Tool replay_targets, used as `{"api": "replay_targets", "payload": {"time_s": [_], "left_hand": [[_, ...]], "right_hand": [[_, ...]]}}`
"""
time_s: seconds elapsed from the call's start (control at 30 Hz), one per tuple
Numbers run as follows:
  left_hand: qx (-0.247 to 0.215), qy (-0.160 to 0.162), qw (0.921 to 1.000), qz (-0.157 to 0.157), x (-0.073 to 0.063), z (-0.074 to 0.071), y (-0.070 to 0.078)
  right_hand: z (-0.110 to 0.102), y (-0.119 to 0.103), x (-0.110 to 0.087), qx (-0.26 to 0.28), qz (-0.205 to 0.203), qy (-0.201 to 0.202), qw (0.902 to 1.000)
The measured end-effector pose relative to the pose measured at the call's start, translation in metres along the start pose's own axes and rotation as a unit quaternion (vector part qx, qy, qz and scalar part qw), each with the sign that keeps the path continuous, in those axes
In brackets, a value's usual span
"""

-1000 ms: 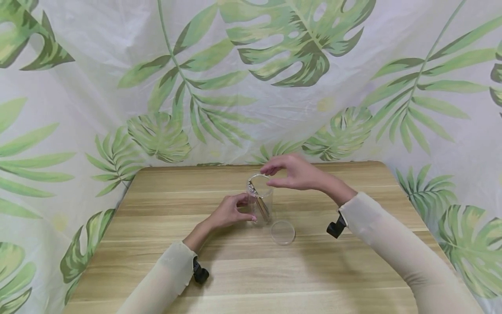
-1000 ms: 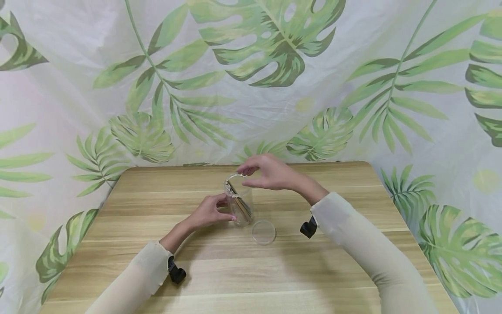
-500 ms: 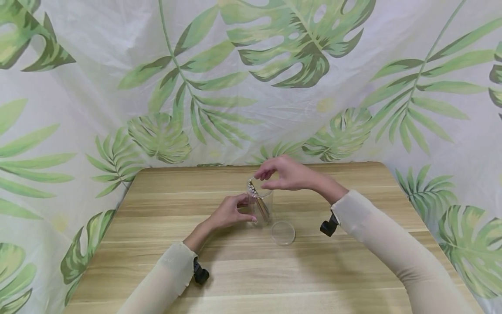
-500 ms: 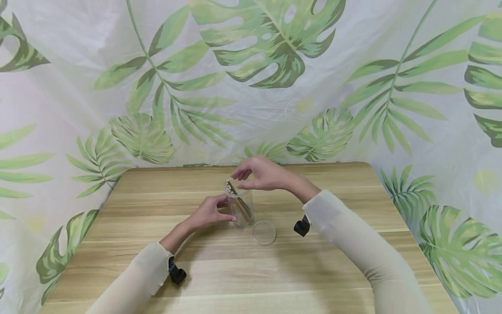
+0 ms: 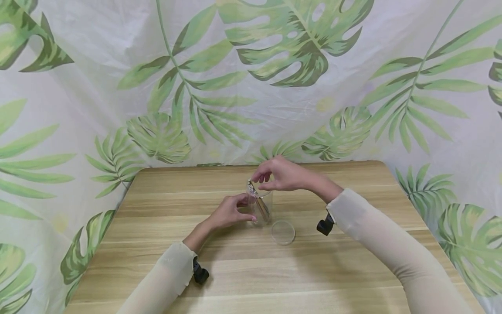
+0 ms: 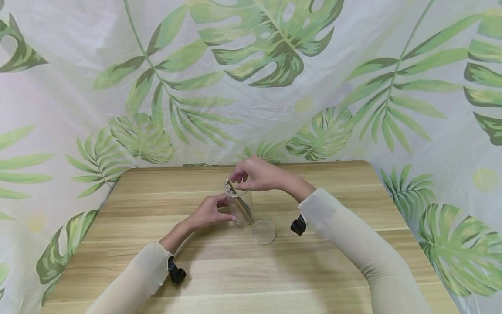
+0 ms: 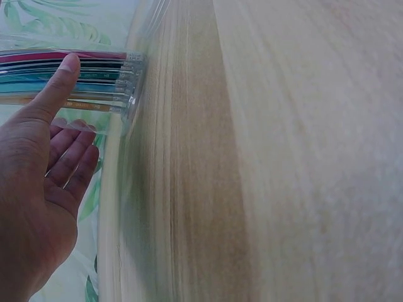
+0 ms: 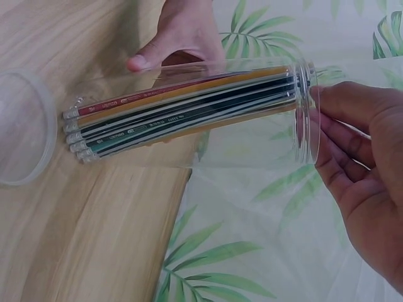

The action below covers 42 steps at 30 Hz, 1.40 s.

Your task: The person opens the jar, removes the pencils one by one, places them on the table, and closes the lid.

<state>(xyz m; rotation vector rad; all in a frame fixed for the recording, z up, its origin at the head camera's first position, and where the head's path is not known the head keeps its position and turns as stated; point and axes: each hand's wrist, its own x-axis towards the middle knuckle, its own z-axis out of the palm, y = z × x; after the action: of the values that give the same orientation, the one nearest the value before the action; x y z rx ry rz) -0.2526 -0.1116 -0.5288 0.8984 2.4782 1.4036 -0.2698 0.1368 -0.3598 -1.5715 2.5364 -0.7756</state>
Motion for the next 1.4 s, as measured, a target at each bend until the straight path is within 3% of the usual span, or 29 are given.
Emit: {"api": "replay_targets", "payload": {"time_s": [0.33,1.4], "left_hand": [[-0.005,-0.003,1.0,-0.003,0.0,-0.001,0.0],[-0.008,0.0,1.0,-0.002,0.001,0.0,0.0]], "right_hand": [[0.004,0.001,0.004,0.003,-0.011,-0.005,0.9999],[0.009,0.001,0.011,0.033,0.017,-0.019,0.9991]]}}
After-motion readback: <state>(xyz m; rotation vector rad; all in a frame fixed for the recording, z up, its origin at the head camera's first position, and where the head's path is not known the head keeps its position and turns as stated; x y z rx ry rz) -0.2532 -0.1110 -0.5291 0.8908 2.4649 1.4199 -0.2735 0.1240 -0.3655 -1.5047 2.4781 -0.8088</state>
